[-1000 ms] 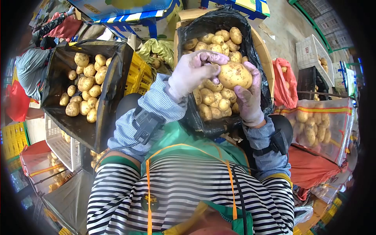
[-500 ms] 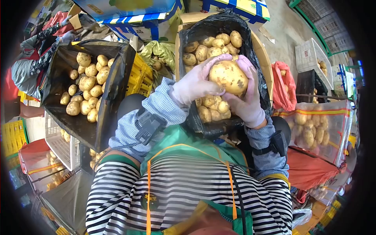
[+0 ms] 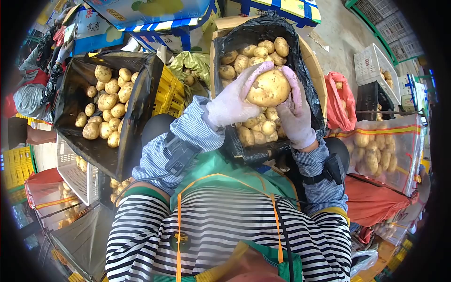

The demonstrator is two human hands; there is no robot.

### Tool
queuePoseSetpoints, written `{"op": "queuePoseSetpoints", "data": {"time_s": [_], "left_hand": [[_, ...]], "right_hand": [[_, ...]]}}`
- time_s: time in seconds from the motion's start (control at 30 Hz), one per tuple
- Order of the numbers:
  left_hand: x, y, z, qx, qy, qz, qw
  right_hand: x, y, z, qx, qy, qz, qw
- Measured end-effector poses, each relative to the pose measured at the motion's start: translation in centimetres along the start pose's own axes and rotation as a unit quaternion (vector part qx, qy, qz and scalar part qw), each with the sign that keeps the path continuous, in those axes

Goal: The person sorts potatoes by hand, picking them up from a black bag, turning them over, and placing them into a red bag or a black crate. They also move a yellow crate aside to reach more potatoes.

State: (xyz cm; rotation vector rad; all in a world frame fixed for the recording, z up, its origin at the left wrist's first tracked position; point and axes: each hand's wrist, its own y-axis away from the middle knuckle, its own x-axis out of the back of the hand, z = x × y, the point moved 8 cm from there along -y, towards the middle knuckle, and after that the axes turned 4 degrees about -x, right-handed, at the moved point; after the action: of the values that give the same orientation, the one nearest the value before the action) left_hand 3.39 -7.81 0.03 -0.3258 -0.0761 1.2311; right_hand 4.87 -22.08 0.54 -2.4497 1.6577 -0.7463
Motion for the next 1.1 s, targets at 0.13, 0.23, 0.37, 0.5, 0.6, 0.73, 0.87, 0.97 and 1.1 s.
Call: {"op": "queuePoseSetpoints", "data": {"time_s": [0.13, 0.23, 0.37, 0.5, 0.6, 0.73, 0.87, 0.97, 1.1], "left_hand": [[1.0, -0.2, -0.6, 0.043, 0.108, -0.014, 0.993], [1.4, -0.2, 0.6, -0.001, -0.070, -0.037, 0.997], [1.2, 0.0, 0.5, -0.068, -0.139, -0.069, 0.986], [1.1, 0.2, -1.4, -0.004, -0.159, -0.114, 0.981], [1.1, 0.1, -0.9, -0.039, -0.199, -0.109, 0.973], [0.8, 0.3, -1.2, 0.039, -0.090, -0.070, 0.993], [1.2, 0.6, -2.5, 0.106, -0.053, -0.034, 0.992], [1.3, 0.3, -3.0, 0.084, 0.036, -0.034, 0.995], [0.2, -0.5, -0.6, 0.053, -0.115, -0.085, 0.988]], "right_hand": [[-0.7, 0.1, 0.0, -0.036, -0.091, -0.036, 0.995], [-0.8, 0.0, -0.4, -0.028, -0.057, -0.021, 0.998], [-0.9, 0.3, 0.2, -0.020, 0.029, -0.005, 0.999], [-1.0, 0.2, 0.0, -0.016, 0.051, -0.018, 0.998], [-1.0, 0.2, 0.3, -0.024, 0.053, -0.021, 0.998], [-1.0, 0.1, -0.4, 0.028, 0.126, -0.008, 0.992], [-0.9, 0.0, -0.2, 0.014, 0.147, -0.017, 0.989], [-0.7, -0.1, -0.6, 0.045, 0.154, -0.002, 0.987], [-1.2, -0.5, -0.1, -0.016, 0.048, -0.051, 0.997]]}}
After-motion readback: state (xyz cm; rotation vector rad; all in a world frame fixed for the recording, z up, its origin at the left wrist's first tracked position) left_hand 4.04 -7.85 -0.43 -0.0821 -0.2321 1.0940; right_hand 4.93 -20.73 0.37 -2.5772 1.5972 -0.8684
